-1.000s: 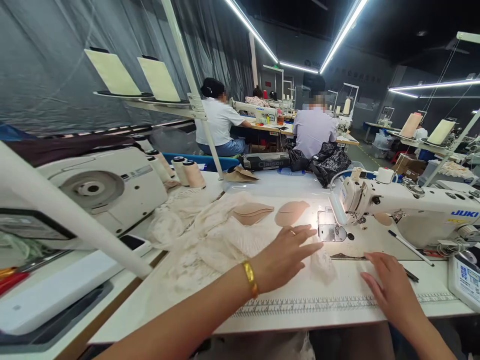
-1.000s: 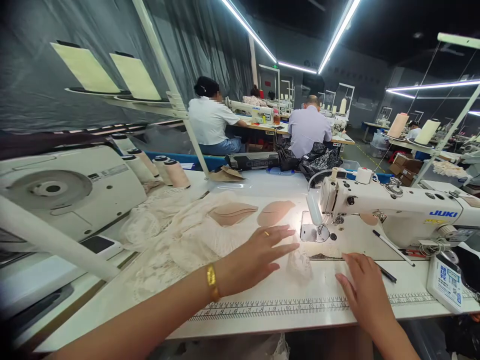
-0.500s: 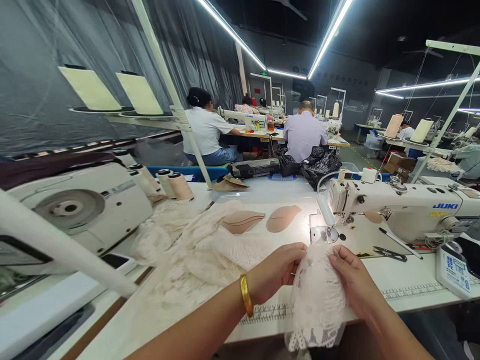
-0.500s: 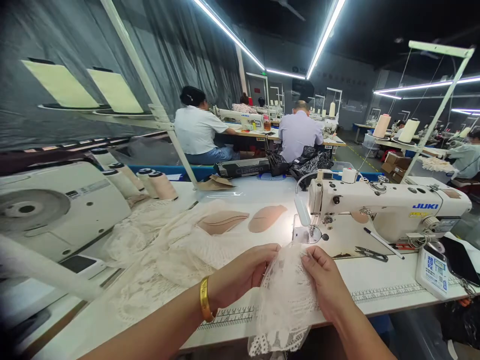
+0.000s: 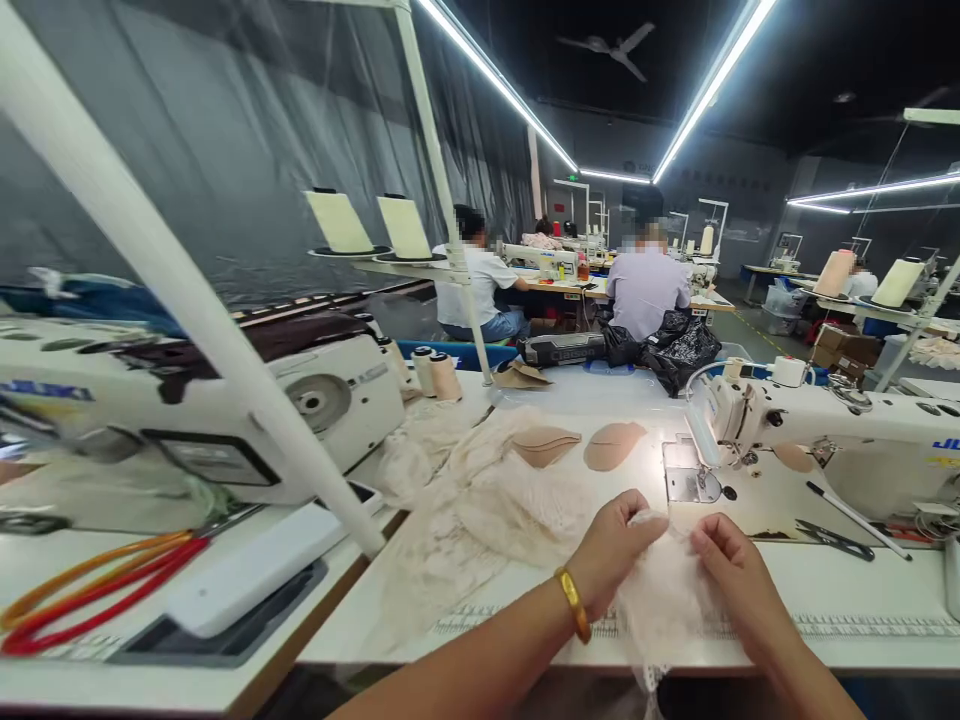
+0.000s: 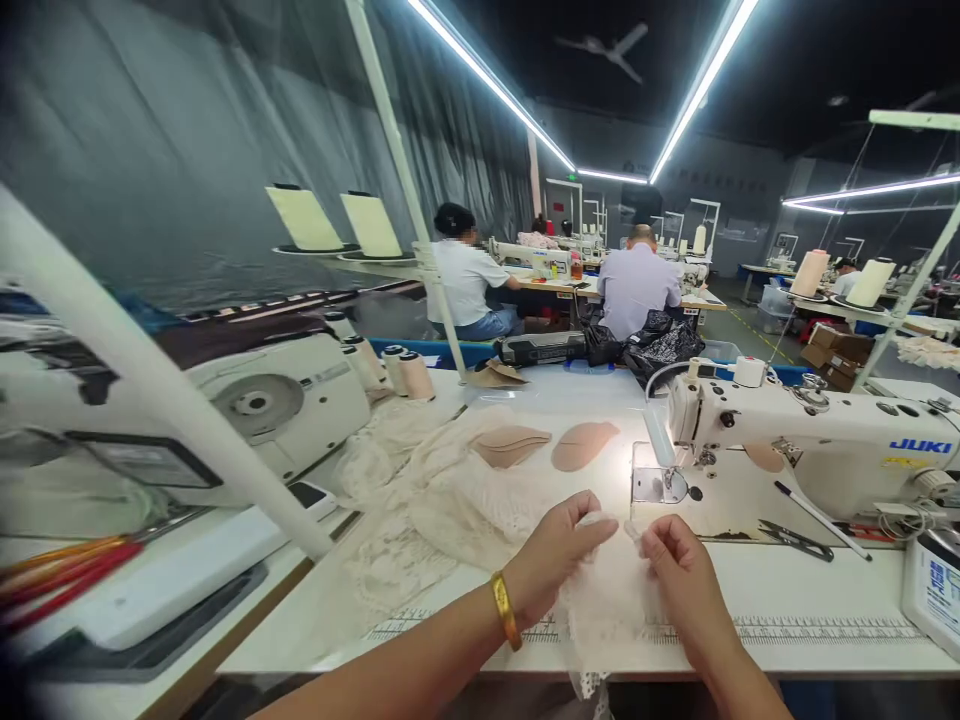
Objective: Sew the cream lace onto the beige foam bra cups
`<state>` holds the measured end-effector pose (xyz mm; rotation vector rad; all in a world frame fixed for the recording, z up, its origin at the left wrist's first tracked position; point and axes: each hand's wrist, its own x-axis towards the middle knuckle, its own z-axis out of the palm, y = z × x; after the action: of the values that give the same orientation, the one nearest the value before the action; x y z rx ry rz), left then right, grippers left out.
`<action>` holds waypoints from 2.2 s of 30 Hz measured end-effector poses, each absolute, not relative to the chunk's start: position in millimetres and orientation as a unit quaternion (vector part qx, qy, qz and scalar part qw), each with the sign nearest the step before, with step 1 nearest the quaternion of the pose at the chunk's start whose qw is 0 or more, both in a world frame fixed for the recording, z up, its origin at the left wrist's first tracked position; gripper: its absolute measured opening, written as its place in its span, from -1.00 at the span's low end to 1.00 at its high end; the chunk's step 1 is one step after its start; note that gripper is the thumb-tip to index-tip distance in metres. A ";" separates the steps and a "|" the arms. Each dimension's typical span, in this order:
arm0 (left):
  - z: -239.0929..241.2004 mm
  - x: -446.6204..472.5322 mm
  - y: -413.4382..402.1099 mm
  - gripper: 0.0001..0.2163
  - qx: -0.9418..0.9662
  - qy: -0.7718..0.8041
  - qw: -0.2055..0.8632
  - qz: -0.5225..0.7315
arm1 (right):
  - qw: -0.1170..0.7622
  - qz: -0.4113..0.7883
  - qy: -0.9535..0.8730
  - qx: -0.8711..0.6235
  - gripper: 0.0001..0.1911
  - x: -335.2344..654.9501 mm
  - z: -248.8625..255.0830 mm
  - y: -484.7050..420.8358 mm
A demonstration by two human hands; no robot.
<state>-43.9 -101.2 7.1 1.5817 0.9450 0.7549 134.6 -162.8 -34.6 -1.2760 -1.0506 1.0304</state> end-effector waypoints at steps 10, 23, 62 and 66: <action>53.8 -130.1 13.2 -0.81 0.806 0.540 0.125 0.208 | 0.509 0.460 -0.476 -0.551 -0.49 147.3 -46.7 -132.5; 64.8 -134.8 30.1 -0.62 0.838 0.491 0.049 0.232 | 0.548 0.496 -0.425 -0.522 -0.46 141.6 -29.0 -136.9; 37.1 -86.5 -42.6 -0.89 0.960 0.228 -0.051 0.157 | 0.354 -0.164 -0.828 -0.403 -0.68 148.1 3.1 -119.1; 22.0 -73.5 -51.6 -0.88 0.970 0.209 -0.062 0.109 | 0.220 -0.064 -0.884 -0.408 -0.67 178.2 -25.4 -109.5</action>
<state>-73.5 -51.6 22.0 3.1734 0.6842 0.3563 178.2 -109.5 -25.4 -1.1290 -2.4445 -0.1783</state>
